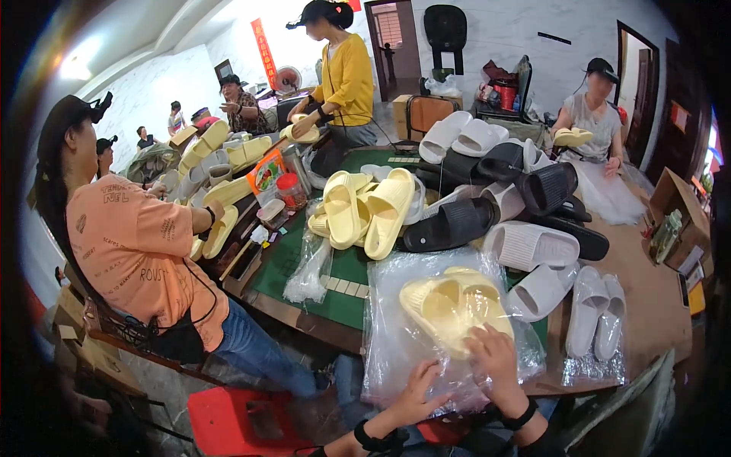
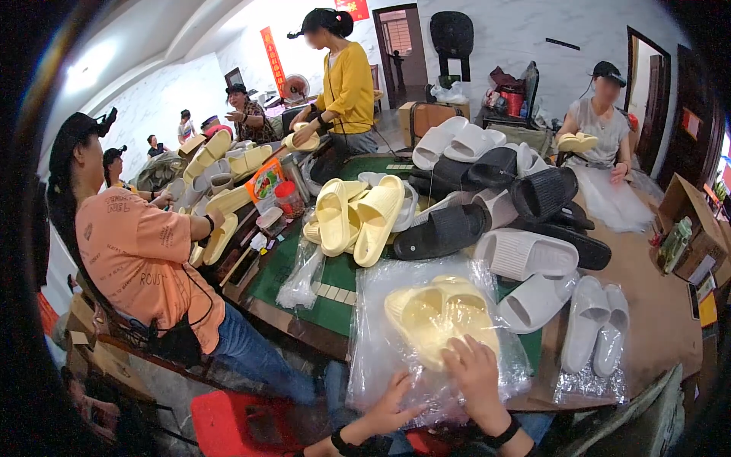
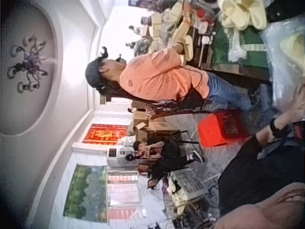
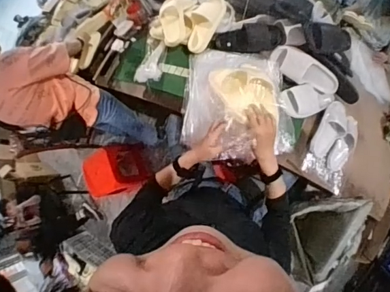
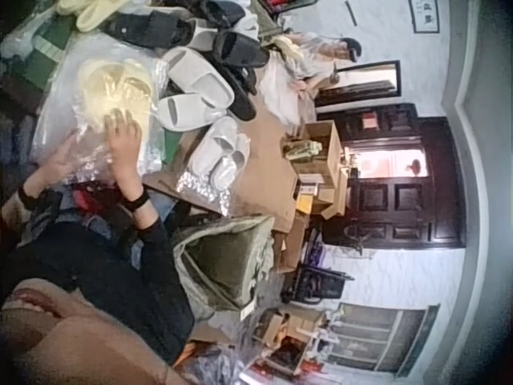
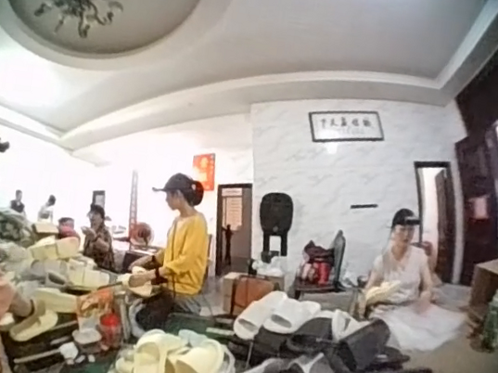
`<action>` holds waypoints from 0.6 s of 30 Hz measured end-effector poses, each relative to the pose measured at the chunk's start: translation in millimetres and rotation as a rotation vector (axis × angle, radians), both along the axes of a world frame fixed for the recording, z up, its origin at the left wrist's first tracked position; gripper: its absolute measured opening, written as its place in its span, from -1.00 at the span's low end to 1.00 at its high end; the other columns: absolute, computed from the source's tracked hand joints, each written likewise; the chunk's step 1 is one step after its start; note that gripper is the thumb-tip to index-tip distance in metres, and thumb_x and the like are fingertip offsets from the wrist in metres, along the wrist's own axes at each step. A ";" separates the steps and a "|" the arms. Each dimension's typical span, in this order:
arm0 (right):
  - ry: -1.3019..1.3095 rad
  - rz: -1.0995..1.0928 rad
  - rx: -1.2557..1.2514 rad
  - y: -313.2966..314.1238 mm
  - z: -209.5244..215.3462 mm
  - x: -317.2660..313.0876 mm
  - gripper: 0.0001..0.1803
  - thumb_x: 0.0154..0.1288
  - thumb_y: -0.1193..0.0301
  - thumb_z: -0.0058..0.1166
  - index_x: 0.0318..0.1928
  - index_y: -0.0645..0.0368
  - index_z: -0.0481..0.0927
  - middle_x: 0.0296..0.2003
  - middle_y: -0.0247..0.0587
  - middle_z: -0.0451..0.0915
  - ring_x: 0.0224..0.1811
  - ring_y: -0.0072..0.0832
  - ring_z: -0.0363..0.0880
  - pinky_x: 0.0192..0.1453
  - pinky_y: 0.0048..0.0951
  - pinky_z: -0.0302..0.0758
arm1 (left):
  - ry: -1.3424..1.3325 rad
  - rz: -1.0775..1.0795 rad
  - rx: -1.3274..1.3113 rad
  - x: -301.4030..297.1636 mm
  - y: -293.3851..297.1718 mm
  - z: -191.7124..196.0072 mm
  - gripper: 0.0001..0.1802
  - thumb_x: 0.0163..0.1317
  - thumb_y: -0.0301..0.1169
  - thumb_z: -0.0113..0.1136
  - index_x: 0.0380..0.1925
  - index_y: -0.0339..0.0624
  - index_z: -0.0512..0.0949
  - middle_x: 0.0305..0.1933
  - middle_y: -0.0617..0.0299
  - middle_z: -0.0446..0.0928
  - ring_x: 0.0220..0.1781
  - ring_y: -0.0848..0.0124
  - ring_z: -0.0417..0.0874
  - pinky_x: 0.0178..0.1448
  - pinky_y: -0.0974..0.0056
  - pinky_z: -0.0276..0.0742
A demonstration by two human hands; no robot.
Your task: The recorder is packing sandals into plastic bags and placing them into a larger shipping sack.
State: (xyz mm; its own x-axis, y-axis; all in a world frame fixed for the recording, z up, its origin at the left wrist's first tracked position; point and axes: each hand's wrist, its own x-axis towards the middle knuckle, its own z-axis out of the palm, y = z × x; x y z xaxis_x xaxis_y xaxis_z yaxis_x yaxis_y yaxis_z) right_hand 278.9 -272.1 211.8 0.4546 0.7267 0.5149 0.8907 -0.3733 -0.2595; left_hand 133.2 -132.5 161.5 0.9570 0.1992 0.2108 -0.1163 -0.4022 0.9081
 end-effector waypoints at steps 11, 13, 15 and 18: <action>-0.012 -0.292 0.492 -104.8 34.8 46.7 -0.64 0.34 0.34 -0.01 0.02 0.34 0.51 0.12 0.01 0.47 0.24 -0.07 0.37 0.33 -0.16 0.28 | 0.123 0.066 0.694 7.3 2.0 -32.6 -0.49 0.25 -0.09 0.16 0.19 0.11 0.42 0.34 0.06 0.25 0.41 -0.05 0.17 0.39 -0.13 0.05; -0.272 -0.428 0.504 -120.9 40.0 58.3 -0.49 0.38 0.25 -0.02 0.21 0.32 0.39 0.18 0.00 0.40 0.24 -0.12 0.37 0.34 -0.24 0.28 | 0.169 0.071 0.752 10.0 0.2 -29.3 -0.51 0.24 -0.12 0.16 0.17 0.12 0.43 0.31 0.08 0.29 0.39 0.00 0.21 0.35 -0.12 0.10; -0.406 -0.478 0.416 -141.7 41.6 75.6 -0.51 0.39 0.28 -0.05 0.21 0.31 0.39 0.19 -0.01 0.40 0.24 -0.15 0.38 0.34 -0.26 0.28 | 0.155 0.083 0.759 7.0 2.2 -28.5 -0.52 0.23 -0.13 0.16 0.17 0.12 0.44 0.29 0.08 0.30 0.38 0.01 0.22 0.34 -0.11 0.11; -0.404 -0.561 0.356 -171.7 22.8 101.7 -0.61 0.38 0.39 -0.08 0.16 0.28 0.44 0.21 -0.01 0.40 0.25 -0.10 0.37 0.32 -0.21 0.31 | 0.117 0.074 0.769 7.2 3.6 -28.5 -0.52 0.23 -0.13 0.16 0.17 0.11 0.44 0.28 0.08 0.31 0.38 0.01 0.23 0.33 -0.10 0.13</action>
